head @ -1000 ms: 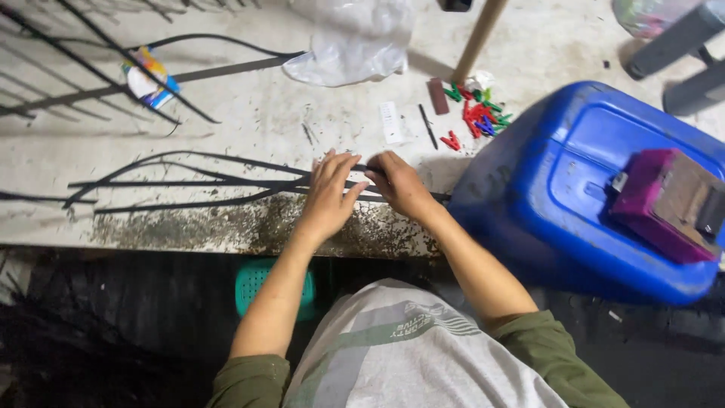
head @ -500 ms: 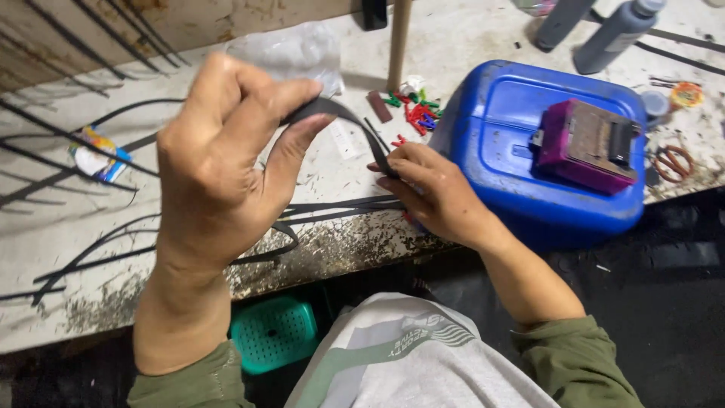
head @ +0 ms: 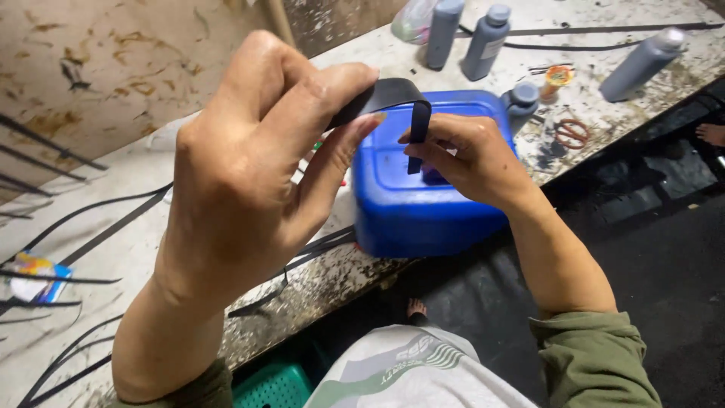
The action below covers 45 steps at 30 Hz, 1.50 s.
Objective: A person processes long black leather strips by pulling them through a finishing tool mounted on a container to treat the edges.
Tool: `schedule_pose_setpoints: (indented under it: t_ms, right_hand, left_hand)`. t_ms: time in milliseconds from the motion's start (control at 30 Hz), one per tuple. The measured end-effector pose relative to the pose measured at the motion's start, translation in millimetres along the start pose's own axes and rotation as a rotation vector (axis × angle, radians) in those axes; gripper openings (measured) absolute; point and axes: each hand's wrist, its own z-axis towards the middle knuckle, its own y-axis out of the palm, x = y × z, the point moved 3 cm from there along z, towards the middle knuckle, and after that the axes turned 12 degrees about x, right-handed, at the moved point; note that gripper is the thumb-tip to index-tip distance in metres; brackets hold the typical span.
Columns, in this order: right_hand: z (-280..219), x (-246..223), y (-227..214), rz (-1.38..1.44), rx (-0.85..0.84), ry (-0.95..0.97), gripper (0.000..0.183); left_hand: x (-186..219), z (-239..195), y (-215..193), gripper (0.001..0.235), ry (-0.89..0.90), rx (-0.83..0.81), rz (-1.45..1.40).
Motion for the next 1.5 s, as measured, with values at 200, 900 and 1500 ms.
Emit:
schedule_pose_setpoints:
  t_ms: [200, 900, 1500]
  right_hand:
    - [3, 37, -60, 0.045, -0.025, -0.055, 0.017]
    - [9, 111, -101, 0.082, -0.198, -0.101, 0.019]
    - [6, 134, -92, -0.082, -0.178, -0.219, 0.003]
  left_hand:
    - [11, 26, 53, 0.022, -0.015, -0.02, 0.008]
    - [10, 85, 109, 0.009, -0.158, -0.141, -0.081]
    - [-9, 77, 104, 0.009, -0.09, -0.206, -0.047]
